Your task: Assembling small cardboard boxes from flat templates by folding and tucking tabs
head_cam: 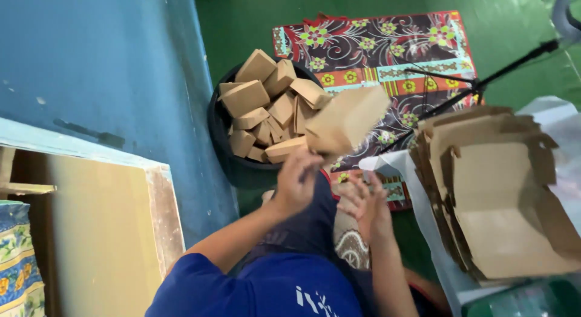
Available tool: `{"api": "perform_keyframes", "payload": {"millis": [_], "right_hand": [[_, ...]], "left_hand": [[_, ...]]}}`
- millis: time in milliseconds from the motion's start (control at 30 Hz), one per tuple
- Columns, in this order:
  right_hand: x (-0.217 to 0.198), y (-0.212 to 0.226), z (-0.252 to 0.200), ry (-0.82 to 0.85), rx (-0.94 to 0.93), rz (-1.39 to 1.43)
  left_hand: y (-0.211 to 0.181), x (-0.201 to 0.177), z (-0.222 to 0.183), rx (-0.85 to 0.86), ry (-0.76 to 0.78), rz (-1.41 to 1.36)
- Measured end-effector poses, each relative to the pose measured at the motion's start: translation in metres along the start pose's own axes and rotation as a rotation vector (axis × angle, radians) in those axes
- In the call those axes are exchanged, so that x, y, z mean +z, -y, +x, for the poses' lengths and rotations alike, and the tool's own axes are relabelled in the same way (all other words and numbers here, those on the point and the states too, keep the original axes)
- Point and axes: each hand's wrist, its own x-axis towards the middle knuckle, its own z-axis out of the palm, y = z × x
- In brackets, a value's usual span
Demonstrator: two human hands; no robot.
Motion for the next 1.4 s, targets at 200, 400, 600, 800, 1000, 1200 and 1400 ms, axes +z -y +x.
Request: {"api": "perform_keyframes", "payload": {"millis": [200, 400, 600, 800, 1000, 1200, 1400], "right_hand": [[-0.027, 0.006, -0.020, 0.225, -0.232, 0.550], [0.001, 0.016, -0.074, 0.138, -0.256, 0.361], [0.010, 0.018, -0.095, -0.241, -0.317, 0.192], [-0.003, -0.008, -0.091, -0.247, -0.338, 0.160], [-0.012, -0.020, -0.091, -0.279, -0.412, -0.046], [-0.063, -0.068, -0.067, -0.170, -0.510, -0.190], [-0.059, -0.051, -0.086, -0.089, -0.315, 0.404]], "left_hand": [[-0.022, 0.001, -0.073, 0.468, 0.296, -0.225], [-0.031, -0.028, -0.062, 0.776, 0.437, -0.282], [-0.006, -0.028, -0.074, 0.621, 0.468, -0.284], [-0.041, -0.020, -0.038, -0.237, 0.742, -0.171], [-0.046, 0.004, -0.020, -0.460, 0.956, -0.215], [-0.035, 0.020, -0.007, -0.385, 1.075, -0.227], [-0.043, 0.012, 0.025, -0.111, 1.214, -0.190]]}}
